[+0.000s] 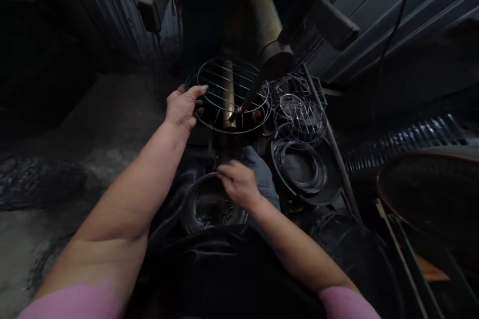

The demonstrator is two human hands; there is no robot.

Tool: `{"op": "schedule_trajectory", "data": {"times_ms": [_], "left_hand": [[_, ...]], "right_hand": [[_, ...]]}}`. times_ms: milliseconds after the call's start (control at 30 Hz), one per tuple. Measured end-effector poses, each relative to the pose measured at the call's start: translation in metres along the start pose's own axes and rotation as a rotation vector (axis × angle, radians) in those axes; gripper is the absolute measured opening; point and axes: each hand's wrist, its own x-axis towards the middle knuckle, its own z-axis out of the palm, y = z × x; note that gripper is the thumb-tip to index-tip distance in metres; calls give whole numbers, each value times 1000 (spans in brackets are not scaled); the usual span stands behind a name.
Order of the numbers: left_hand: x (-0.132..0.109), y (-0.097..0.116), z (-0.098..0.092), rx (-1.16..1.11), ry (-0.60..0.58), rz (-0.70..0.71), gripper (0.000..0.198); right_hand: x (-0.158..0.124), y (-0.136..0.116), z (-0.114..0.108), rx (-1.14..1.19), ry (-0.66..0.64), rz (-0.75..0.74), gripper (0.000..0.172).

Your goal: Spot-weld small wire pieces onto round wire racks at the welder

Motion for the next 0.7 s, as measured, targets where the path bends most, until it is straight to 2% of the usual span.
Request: {"op": "schedule_trajectory", "data": {"times_ms": [67, 100, 133, 167, 267, 367, 433, 500, 567, 633, 700], "left_hand": [[-2, 1, -2, 1, -26, -17, 48], [-6, 2, -4, 0, -17, -17, 48], [-10, 1, -7, -2, -3, -11, 50], [-16, 1, -9, -6, 13, 0, 51], [-28, 0, -16, -11, 37, 36, 57], [-31, 2, -18, -14, 76, 50, 62], [-29, 4, -18, -20, 87, 32, 66], [-26, 6, -17, -24, 78, 16, 66], [-23, 6, -18, -25, 61, 14, 65], [-22, 5, -19, -19, 55, 19, 62], [-21, 5, -20, -11, 49, 21, 59]], "right_hand": [[-20, -3, 18, -163, -494, 5, 20], [-28, -4, 27, -233, -668, 28, 20], [-35, -4, 35, -289, -774, 59, 20], [-40, -4, 41, -328, -817, 90, 20], [-44, 1, 47, -351, -748, 143, 21], [-39, 12, 37, -290, -622, 186, 23], [-36, 19, 32, -44, -503, 307, 21], [-35, 23, 31, 327, -395, 505, 19], [-35, 25, 31, 636, -351, 665, 21], [-37, 25, 26, 785, -306, 719, 27], [-42, 27, 14, 726, -183, 655, 29]]}}
